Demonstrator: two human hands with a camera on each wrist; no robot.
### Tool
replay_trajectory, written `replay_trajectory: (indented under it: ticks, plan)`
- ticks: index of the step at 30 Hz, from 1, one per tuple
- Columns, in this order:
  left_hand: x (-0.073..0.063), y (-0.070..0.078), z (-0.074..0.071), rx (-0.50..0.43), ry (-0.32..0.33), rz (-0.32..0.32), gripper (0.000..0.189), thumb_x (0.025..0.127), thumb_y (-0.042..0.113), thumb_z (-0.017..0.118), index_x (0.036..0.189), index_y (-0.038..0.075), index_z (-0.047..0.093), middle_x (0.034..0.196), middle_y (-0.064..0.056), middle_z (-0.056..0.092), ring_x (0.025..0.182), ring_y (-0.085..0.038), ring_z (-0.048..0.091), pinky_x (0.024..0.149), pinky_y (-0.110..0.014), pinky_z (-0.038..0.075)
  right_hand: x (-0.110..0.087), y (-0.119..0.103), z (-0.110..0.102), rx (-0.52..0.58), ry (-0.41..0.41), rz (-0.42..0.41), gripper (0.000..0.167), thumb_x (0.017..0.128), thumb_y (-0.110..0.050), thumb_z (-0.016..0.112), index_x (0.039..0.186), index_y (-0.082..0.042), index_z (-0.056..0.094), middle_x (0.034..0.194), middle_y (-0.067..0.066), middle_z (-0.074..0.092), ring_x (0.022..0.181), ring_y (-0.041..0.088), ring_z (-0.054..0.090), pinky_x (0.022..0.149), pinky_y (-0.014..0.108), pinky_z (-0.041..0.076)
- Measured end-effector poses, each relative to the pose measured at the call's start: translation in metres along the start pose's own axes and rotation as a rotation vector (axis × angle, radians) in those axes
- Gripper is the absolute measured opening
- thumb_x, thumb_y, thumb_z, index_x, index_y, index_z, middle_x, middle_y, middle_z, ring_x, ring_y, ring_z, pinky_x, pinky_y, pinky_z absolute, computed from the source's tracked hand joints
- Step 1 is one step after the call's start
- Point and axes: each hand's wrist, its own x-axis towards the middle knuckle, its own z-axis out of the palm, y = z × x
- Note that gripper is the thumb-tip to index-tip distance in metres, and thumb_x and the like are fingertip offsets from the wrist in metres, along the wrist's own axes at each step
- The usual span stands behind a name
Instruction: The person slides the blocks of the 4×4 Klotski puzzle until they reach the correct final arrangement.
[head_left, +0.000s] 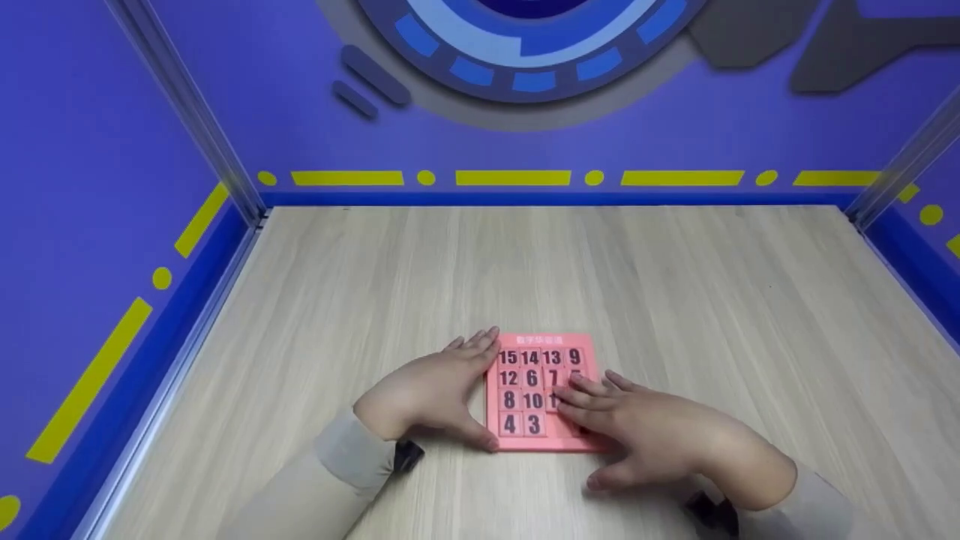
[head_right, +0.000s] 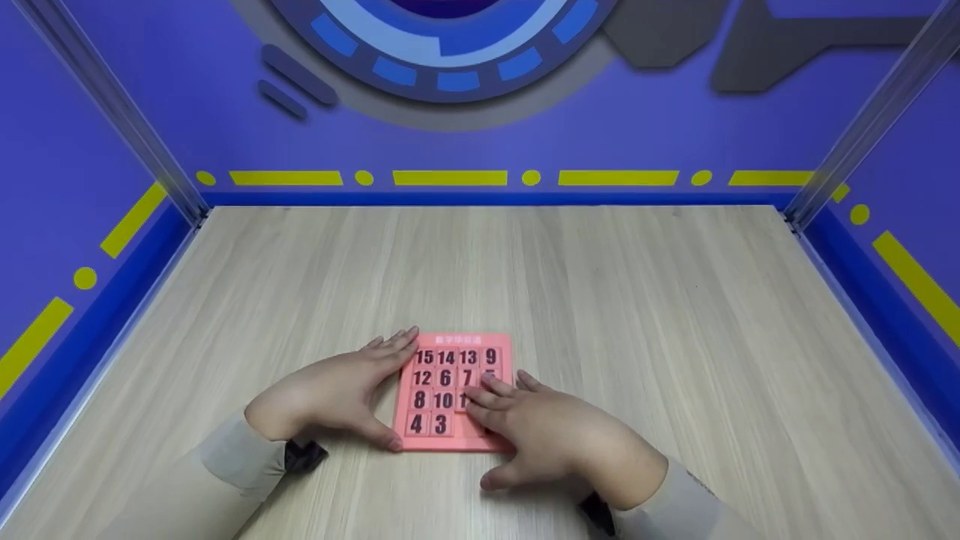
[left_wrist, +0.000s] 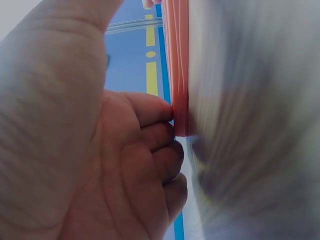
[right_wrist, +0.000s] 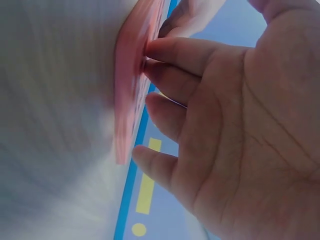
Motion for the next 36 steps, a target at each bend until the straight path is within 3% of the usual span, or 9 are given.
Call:
replay_trajectory:
  ticks: [10,18,27,36]
  plan:
    - [-0.001,0.003,0.001,0.010,0.046,-0.037,0.140,0.075,0.064,0.098,0.179,0.005,0.026,0.191,-0.006,0.008,0.175,-0.041,0.025,0.146,-0.047,0.024,0.011,0.021,0.007,0.052,0.047,-0.044,0.093,0.099,-0.067,0.076,0.173,-0.020,0.048,0.185,0.000,0.036,0.174,0.034,0.032,0.142,0.069,0.025]
    - [-0.002,0.003,0.001,0.017,0.072,-0.044,0.131,0.078,0.060,0.097,0.177,0.004,0.032,0.191,-0.006,0.013,0.174,-0.039,0.030,0.145,-0.047,0.027,0.008,0.028,0.001,0.046,0.085,-0.026,0.096,0.099,-0.068,0.076,0.176,-0.018,0.044,0.187,-0.001,0.034,0.174,0.031,0.032,0.142,0.067,0.025]
    - [0.000,0.002,-0.001,0.039,0.109,-0.054,0.117,0.083,0.058,0.093,0.174,0.005,0.041,0.188,-0.007,0.024,0.172,-0.038,0.036,0.143,-0.049,0.031,-0.018,0.024,-0.020,0.041,0.062,0.032,0.086,0.101,-0.066,0.074,0.167,-0.014,0.057,0.177,0.004,0.052,0.167,0.035,0.046,0.140,0.071,0.028]
    - [0.001,-0.005,-0.001,0.001,0.118,-0.051,0.110,0.088,0.053,0.088,0.174,0.004,0.039,0.189,-0.009,0.024,0.173,-0.037,0.034,0.144,-0.048,0.030,-0.010,0.025,-0.011,0.028,0.066,0.045,0.090,0.099,-0.066,0.076,0.169,-0.015,0.054,0.179,0.002,0.049,0.168,0.035,0.045,0.141,0.069,0.029]
